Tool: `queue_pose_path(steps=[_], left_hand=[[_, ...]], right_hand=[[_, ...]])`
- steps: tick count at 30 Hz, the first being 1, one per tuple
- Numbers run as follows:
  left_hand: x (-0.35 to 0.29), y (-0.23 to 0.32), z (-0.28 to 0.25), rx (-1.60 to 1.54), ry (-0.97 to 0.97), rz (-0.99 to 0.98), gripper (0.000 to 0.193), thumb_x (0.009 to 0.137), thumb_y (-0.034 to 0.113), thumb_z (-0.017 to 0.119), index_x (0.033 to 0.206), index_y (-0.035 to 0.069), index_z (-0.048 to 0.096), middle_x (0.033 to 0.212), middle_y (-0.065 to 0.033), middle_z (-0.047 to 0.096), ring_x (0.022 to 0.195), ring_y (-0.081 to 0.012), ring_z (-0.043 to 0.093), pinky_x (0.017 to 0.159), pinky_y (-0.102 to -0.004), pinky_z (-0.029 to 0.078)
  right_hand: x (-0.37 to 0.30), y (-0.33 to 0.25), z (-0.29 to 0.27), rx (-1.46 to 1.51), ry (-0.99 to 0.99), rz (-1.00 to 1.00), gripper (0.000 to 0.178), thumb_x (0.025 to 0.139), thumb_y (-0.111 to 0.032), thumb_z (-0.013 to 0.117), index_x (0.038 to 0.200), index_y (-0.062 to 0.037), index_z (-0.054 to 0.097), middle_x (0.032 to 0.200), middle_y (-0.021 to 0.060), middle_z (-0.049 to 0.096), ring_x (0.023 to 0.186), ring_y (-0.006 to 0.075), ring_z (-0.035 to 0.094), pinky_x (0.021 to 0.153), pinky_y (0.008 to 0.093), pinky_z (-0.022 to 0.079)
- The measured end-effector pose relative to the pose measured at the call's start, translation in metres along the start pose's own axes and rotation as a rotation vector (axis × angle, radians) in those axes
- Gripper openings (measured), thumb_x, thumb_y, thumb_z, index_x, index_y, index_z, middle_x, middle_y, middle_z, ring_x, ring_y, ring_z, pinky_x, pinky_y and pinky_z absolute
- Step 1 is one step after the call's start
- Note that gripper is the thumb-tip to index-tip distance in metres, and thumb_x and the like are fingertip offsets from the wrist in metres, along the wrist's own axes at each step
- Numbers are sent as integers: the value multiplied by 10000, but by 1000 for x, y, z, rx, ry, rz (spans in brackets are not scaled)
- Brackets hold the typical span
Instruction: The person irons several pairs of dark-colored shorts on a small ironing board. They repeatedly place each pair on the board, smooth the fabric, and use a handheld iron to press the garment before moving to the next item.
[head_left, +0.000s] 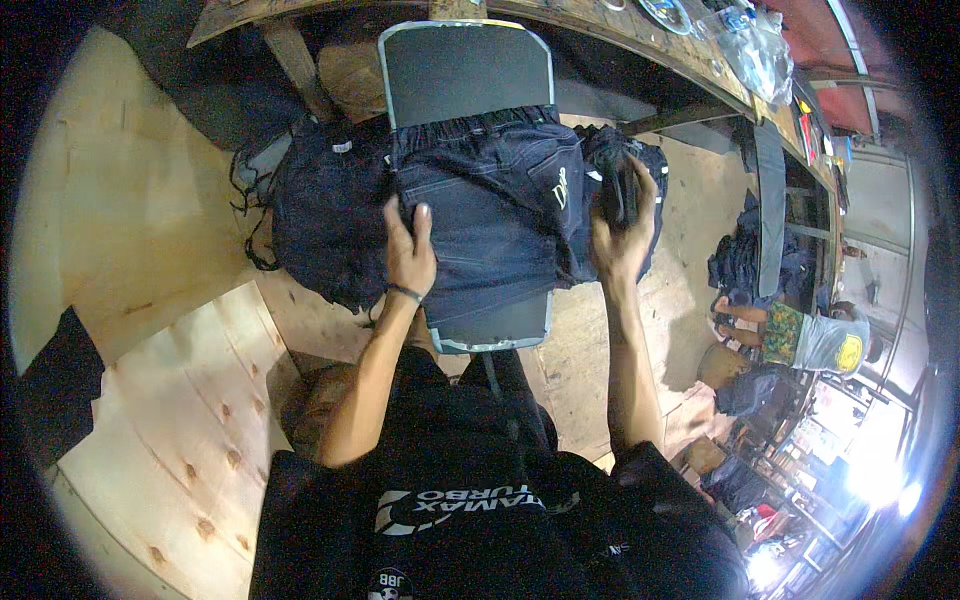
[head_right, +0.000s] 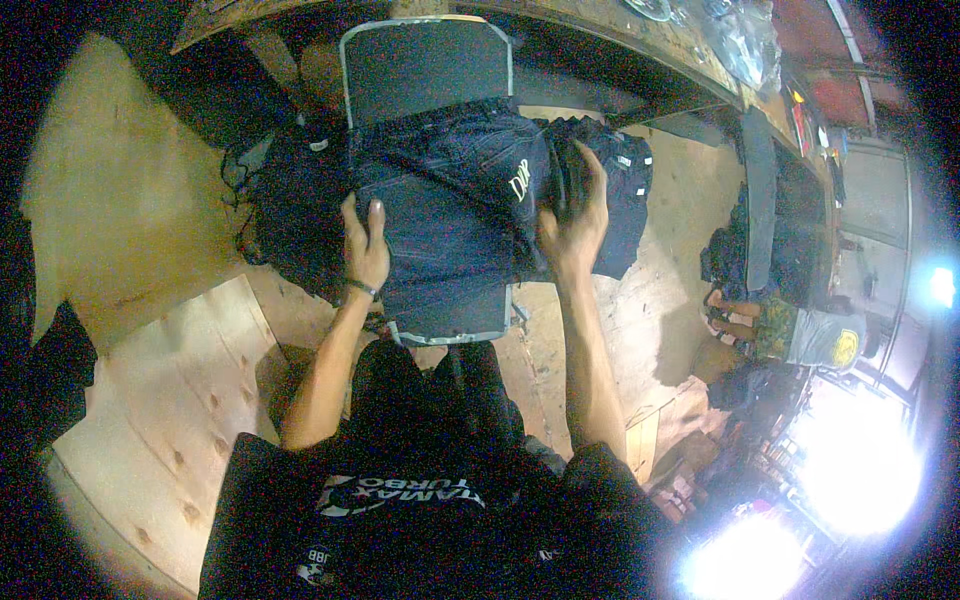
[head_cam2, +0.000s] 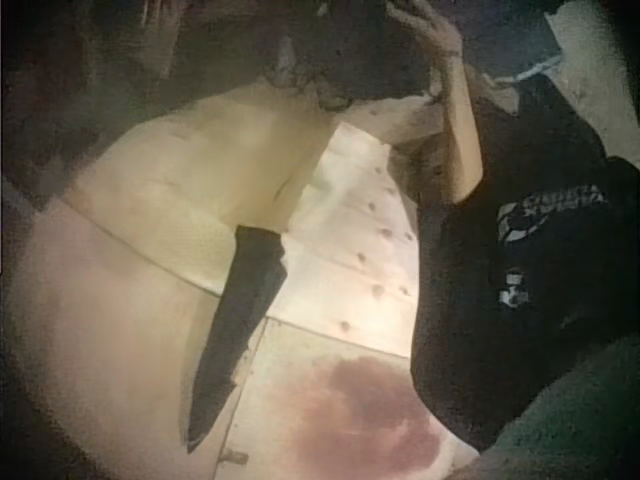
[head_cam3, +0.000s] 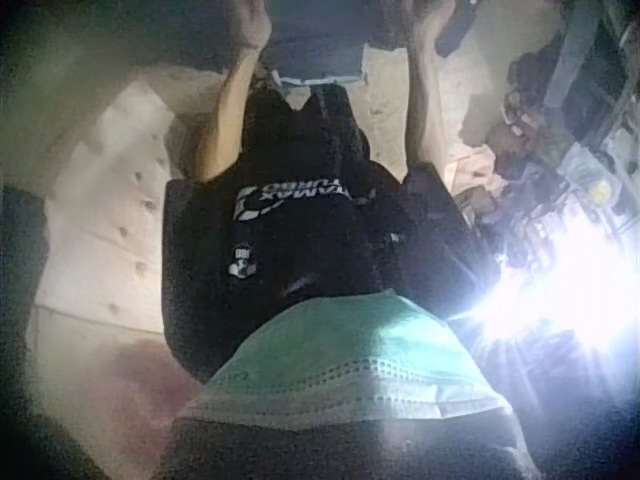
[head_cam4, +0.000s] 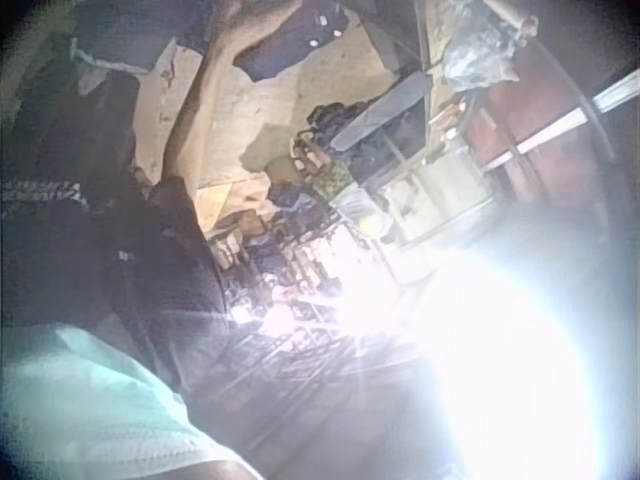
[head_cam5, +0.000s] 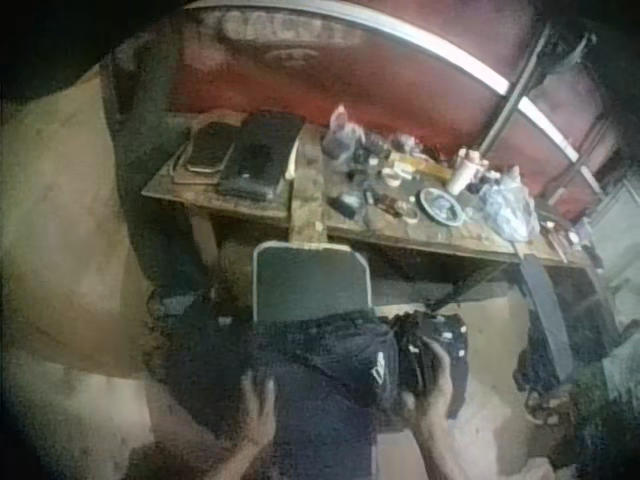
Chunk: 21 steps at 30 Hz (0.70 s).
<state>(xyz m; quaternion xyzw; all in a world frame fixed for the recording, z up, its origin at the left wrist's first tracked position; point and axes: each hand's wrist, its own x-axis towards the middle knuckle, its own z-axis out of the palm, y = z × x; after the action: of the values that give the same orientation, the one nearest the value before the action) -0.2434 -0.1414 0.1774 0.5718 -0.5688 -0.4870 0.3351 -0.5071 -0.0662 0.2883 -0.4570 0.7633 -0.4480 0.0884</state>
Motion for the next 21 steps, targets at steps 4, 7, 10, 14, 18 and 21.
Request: queue_pose_path(steps=[4,7,10,14,18,21], left_hand=[[-36,-23,-4,-346,-32,-75,590,1185,449,432,1537,-23,458,1460,-221,597,1405,-297,533,1194,-406,392],[-51,-34,-1,-279,-76,-186,594,1185,459,429,1491,-48,466,1329,-197,632,1263,-266,598,1111,-367,447],[-57,-36,4,-146,-78,-110,589,1180,480,421,1430,-52,467,1225,-215,658,1142,-319,630,1021,-430,481],[-86,-30,-2,12,-19,22,560,1186,445,402,1445,-48,462,1254,-282,658,1173,-408,651,1017,-471,485],[-100,-21,-6,39,10,4,573,1178,452,414,1448,-51,461,1293,-338,647,1201,-489,636,1040,-502,477],[-78,-13,-7,92,10,35,604,1169,484,419,1441,-53,468,1314,-363,638,1246,-522,615,1052,-518,470]], right_hand=[[-85,13,-28,151,-276,524,649,984,-217,807,1523,-7,513,1440,250,638,1326,350,636,1148,445,488],[-118,44,-3,176,-405,510,691,1041,-470,724,1502,22,573,1452,251,650,1342,306,623,1159,417,459],[-135,61,20,420,-379,554,712,1072,-470,673,1529,59,538,1466,258,646,1386,317,593,1195,425,424],[-161,53,6,407,-385,581,644,1078,-438,674,1525,11,564,1462,242,653,1381,323,594,1192,426,427],[-174,49,-14,390,-456,615,619,1073,-429,684,1525,-20,574,1437,235,663,1368,315,597,1174,425,441],[-151,56,-20,340,-561,524,673,1064,-459,689,1526,15,563,1438,222,659,1350,287,602,1168,410,444]])
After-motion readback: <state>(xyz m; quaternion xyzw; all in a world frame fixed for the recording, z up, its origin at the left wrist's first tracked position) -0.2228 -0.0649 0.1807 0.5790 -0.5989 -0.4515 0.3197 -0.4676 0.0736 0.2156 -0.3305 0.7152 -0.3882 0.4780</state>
